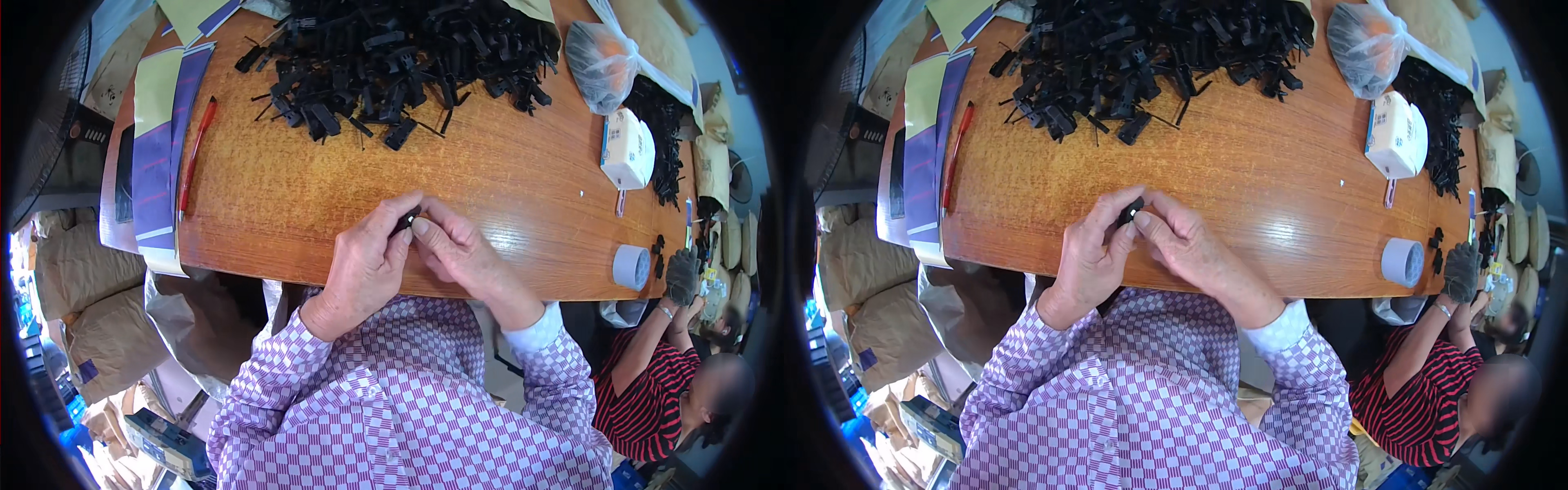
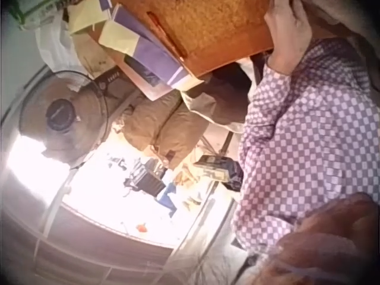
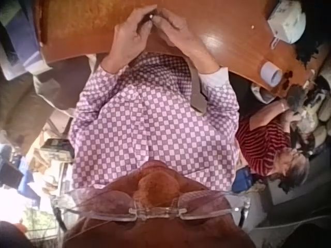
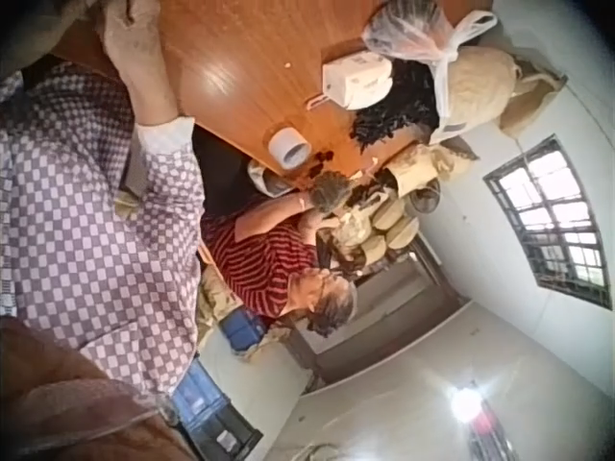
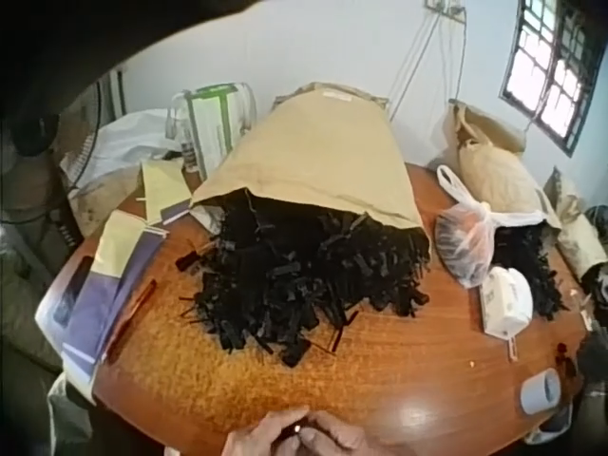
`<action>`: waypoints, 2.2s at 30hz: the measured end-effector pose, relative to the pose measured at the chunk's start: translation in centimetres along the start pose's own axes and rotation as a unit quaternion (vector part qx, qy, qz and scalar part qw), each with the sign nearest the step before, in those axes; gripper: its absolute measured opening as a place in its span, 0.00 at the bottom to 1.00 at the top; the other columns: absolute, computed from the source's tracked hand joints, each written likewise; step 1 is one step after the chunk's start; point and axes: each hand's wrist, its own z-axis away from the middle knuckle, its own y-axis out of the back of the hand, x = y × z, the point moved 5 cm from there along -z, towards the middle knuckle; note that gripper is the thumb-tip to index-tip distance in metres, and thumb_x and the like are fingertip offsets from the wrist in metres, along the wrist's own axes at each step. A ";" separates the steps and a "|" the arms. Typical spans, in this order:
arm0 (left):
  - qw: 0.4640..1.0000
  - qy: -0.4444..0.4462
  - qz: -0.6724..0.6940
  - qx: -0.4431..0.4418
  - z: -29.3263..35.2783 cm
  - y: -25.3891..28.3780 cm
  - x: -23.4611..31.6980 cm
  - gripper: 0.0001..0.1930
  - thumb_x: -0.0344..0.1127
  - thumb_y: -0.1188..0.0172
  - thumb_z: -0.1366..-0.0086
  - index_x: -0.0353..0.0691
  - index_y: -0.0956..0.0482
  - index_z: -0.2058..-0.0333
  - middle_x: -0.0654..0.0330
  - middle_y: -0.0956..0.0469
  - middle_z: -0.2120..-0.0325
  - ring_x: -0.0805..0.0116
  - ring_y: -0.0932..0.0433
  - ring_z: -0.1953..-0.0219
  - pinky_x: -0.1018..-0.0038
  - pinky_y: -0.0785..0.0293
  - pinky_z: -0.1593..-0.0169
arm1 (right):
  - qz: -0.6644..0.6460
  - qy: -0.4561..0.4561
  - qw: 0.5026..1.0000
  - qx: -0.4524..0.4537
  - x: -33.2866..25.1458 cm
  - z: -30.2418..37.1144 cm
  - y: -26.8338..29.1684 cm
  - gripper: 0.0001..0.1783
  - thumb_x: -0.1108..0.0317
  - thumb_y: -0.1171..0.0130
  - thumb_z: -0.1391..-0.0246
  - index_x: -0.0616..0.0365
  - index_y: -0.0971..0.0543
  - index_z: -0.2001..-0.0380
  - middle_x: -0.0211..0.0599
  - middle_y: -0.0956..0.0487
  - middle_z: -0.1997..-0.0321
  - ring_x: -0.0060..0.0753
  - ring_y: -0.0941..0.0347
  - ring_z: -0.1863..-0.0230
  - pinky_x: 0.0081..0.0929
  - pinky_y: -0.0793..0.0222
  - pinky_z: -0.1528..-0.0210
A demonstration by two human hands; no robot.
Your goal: Manually assembling or inspecting small black plastic components at a workbench.
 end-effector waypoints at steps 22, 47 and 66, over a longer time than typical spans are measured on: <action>0.977 0.146 0.139 0.072 -0.4 1.4 -3.4 0.18 0.24 0.49 0.36 0.37 0.38 0.47 0.60 0.31 0.64 0.80 0.32 0.78 0.84 0.33 0.74 | 0.537 0.195 0.791 0.220 -3.6 -4.9 4.7 0.10 0.62 0.42 0.45 0.58 0.26 0.71 0.40 0.28 0.83 0.36 0.30 0.82 0.32 0.36 0.80; 0.985 0.122 0.126 -0.003 -0.1 -1.4 -1.9 0.23 0.21 0.41 0.44 0.42 0.34 0.49 0.56 0.27 0.75 0.66 0.24 0.74 0.73 0.28 0.69 | 0.114 0.139 0.981 0.077 -0.6 1.0 0.7 0.12 0.63 0.54 0.36 0.62 0.29 0.64 0.27 0.32 0.76 0.16 0.38 0.78 0.15 0.42 0.76; 0.998 0.047 0.023 0.023 0.3 0.1 -1.3 0.18 0.18 0.45 0.43 0.40 0.36 0.56 0.55 0.29 0.75 0.67 0.28 0.77 0.74 0.32 0.72 | 0.210 0.135 0.963 0.103 -1.0 0.3 -1.6 0.07 0.69 0.53 0.37 0.62 0.29 0.65 0.28 0.31 0.79 0.17 0.38 0.78 0.18 0.40 0.76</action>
